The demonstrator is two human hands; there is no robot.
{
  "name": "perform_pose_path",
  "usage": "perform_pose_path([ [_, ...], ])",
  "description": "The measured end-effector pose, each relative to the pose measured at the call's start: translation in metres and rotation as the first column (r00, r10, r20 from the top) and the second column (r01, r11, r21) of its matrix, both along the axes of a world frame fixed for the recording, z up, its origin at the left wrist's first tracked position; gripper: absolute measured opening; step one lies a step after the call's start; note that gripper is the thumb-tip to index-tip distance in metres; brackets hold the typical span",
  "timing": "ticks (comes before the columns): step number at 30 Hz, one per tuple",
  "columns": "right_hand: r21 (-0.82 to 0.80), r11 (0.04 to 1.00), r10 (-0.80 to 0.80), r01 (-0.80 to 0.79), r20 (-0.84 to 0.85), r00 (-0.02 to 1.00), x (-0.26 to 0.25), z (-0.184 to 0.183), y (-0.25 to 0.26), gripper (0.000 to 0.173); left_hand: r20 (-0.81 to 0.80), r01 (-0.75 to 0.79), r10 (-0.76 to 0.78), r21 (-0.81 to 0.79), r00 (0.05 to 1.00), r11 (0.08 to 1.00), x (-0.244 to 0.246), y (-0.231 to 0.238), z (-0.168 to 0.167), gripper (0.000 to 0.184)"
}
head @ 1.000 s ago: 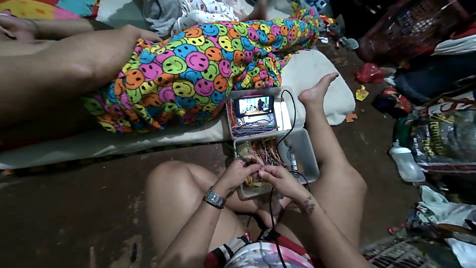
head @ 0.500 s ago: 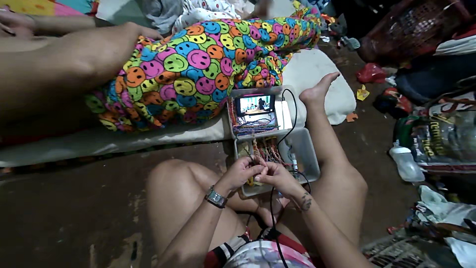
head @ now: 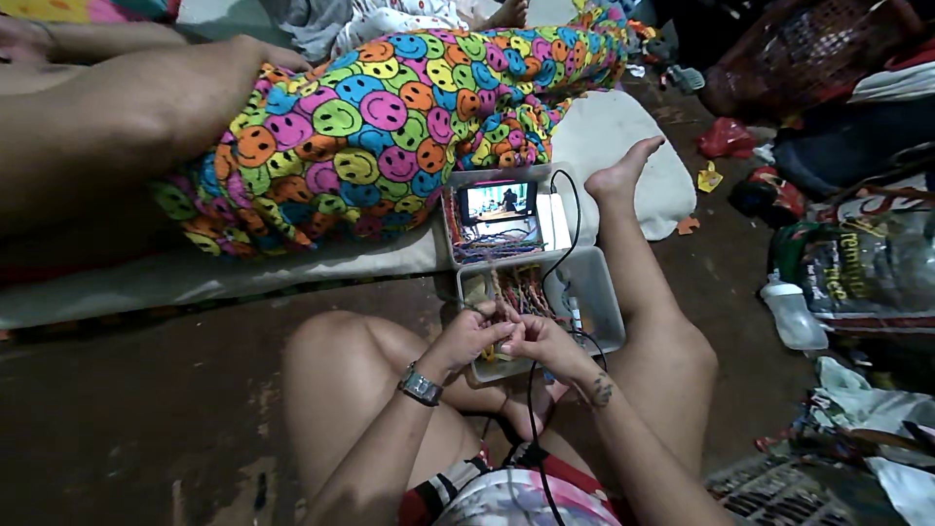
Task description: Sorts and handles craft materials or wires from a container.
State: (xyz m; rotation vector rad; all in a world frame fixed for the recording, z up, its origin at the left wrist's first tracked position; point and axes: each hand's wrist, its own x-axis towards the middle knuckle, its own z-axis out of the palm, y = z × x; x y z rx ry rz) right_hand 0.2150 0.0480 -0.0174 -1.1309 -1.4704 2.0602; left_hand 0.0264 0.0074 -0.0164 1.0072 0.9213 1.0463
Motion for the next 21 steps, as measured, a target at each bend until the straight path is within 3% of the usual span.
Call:
perform_pose_path([
  [3, 0.085, 0.996, 0.020, -0.026, 0.066, 0.998, 0.001, 0.001, 0.000, 0.012, -0.020, -0.024, 0.023, -0.029, 1.000, 0.999, -0.001, 0.000, 0.002, 0.010],
  [7, 0.180, 0.972, 0.128, -0.152, 0.138, 0.982, 0.009, 0.009, 0.005, 0.022, -0.028, -0.047, 0.045, -0.068, 0.999, 0.997, -0.001, 0.000, 0.003, 0.010],
  [13, 0.208, 0.972, 0.074, -0.108, 0.166, 0.983, 0.009, 0.007, 0.003, 0.013, -0.029, -0.056, 0.054, -0.074, 0.998, 0.996, 0.001, -0.001, 0.001, 0.013],
  [16, 0.284, 0.952, 0.055, -0.116, 0.211, 0.976, 0.006, 0.006, 0.000, 0.022, -0.049, -0.088, 0.084, -0.083, 0.995, 0.993, 0.002, 0.000, 0.002, 0.012],
  [21, 0.484, 0.864, -0.015, -0.138, 0.298, 0.954, 0.005, 0.012, -0.002, 0.022, -0.072, -0.113, 0.109, -0.057, 0.991, 0.992, 0.001, 0.001, -0.002, 0.011],
])
